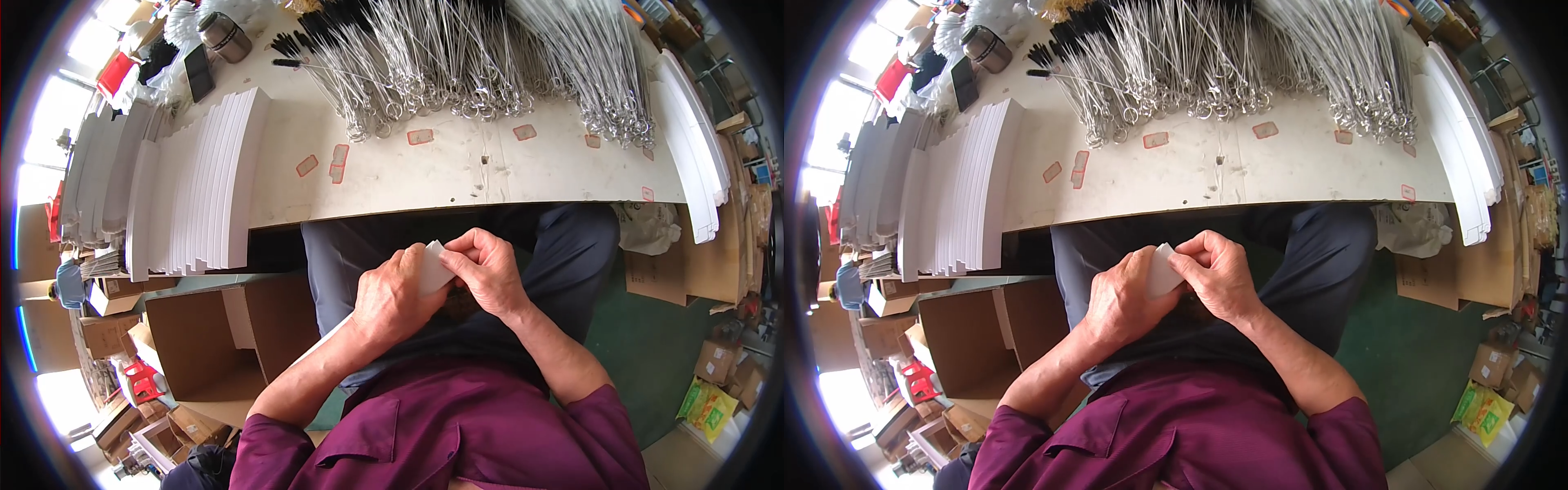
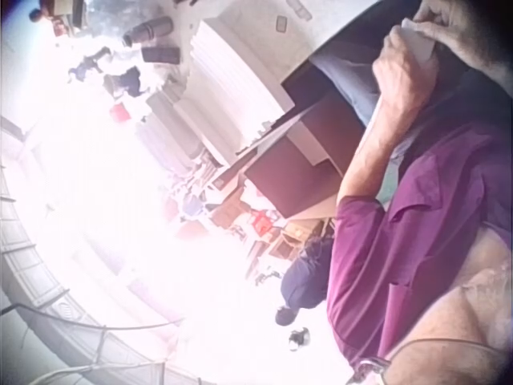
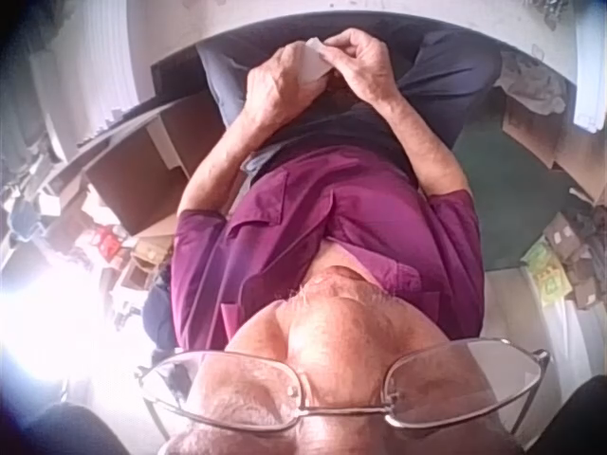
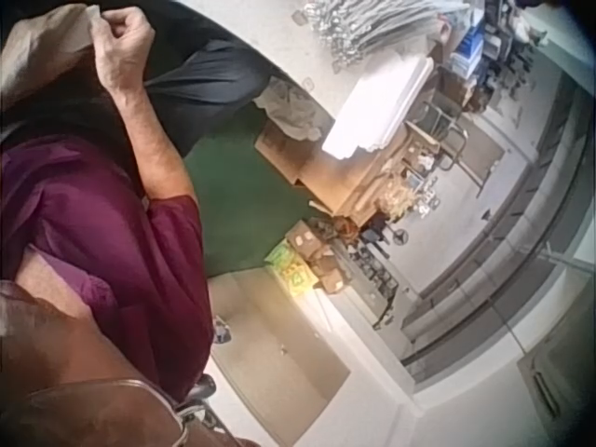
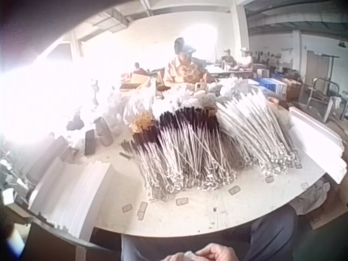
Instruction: Assembling small rectangular cardboard boxes and inserting bundles of industrial brush components.
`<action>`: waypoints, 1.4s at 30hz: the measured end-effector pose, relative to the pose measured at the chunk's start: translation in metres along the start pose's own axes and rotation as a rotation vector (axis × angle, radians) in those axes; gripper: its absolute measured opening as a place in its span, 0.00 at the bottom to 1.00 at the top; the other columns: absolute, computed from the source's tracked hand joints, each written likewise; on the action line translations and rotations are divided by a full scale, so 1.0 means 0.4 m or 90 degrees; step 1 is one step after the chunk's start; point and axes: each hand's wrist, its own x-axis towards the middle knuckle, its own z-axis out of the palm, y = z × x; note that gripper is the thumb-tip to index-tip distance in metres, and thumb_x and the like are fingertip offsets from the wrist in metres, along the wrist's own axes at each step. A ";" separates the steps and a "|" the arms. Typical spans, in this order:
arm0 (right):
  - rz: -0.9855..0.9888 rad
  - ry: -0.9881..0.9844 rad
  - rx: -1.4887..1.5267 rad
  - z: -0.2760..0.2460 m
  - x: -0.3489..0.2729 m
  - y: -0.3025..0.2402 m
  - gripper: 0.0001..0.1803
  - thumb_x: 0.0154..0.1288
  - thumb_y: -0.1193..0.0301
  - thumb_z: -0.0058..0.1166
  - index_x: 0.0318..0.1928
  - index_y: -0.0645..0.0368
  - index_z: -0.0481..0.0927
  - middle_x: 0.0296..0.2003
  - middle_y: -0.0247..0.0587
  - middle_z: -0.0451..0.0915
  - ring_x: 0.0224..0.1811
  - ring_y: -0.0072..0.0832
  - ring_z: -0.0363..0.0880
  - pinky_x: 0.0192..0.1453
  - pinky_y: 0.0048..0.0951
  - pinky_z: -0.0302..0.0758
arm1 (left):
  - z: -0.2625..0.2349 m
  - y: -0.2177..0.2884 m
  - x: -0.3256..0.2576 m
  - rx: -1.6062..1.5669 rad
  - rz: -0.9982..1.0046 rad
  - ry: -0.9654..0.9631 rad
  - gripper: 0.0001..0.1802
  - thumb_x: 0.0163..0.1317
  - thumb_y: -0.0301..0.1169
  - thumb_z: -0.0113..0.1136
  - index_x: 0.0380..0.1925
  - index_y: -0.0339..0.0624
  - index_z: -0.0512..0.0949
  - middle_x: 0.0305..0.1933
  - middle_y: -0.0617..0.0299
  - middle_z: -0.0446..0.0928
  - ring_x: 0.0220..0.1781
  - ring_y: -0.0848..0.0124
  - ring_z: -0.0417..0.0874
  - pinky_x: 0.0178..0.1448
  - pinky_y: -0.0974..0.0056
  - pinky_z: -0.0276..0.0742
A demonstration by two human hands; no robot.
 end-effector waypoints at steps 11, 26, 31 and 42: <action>0.060 -0.017 0.058 -0.014 -0.005 -0.001 0.08 0.73 0.69 0.64 0.41 0.60 0.81 0.27 0.33 0.84 0.23 0.15 0.79 0.23 0.18 0.74 | -0.004 -0.025 -0.004 0.016 0.099 0.051 0.27 0.52 0.36 0.75 0.48 0.35 0.74 0.32 0.51 0.81 0.32 0.51 0.87 0.32 0.50 0.84; 0.057 0.007 0.033 -0.017 -0.010 -0.009 0.09 0.72 0.70 0.65 0.34 0.61 0.82 0.25 0.33 0.83 0.22 0.12 0.78 0.22 0.17 0.73 | -0.010 -0.031 -0.015 -0.019 0.081 0.023 0.32 0.48 0.34 0.80 0.52 0.33 0.78 0.39 0.47 0.85 0.38 0.50 0.90 0.39 0.53 0.88; 0.039 0.019 0.023 -0.013 -0.014 -0.001 0.09 0.71 0.71 0.65 0.33 0.61 0.82 0.24 0.32 0.83 0.23 0.12 0.77 0.23 0.18 0.73 | -0.006 -0.033 -0.017 -0.035 0.082 0.017 0.33 0.48 0.34 0.81 0.53 0.33 0.78 0.39 0.47 0.85 0.38 0.50 0.90 0.40 0.53 0.88; -0.050 0.070 -0.079 0.001 -0.011 0.013 0.11 0.69 0.73 0.67 0.29 0.63 0.82 0.22 0.31 0.82 0.25 0.09 0.74 0.27 0.19 0.72 | 0.018 -0.042 -0.027 0.020 0.095 0.046 0.33 0.48 0.35 0.79 0.53 0.35 0.78 0.37 0.50 0.84 0.36 0.52 0.89 0.37 0.52 0.87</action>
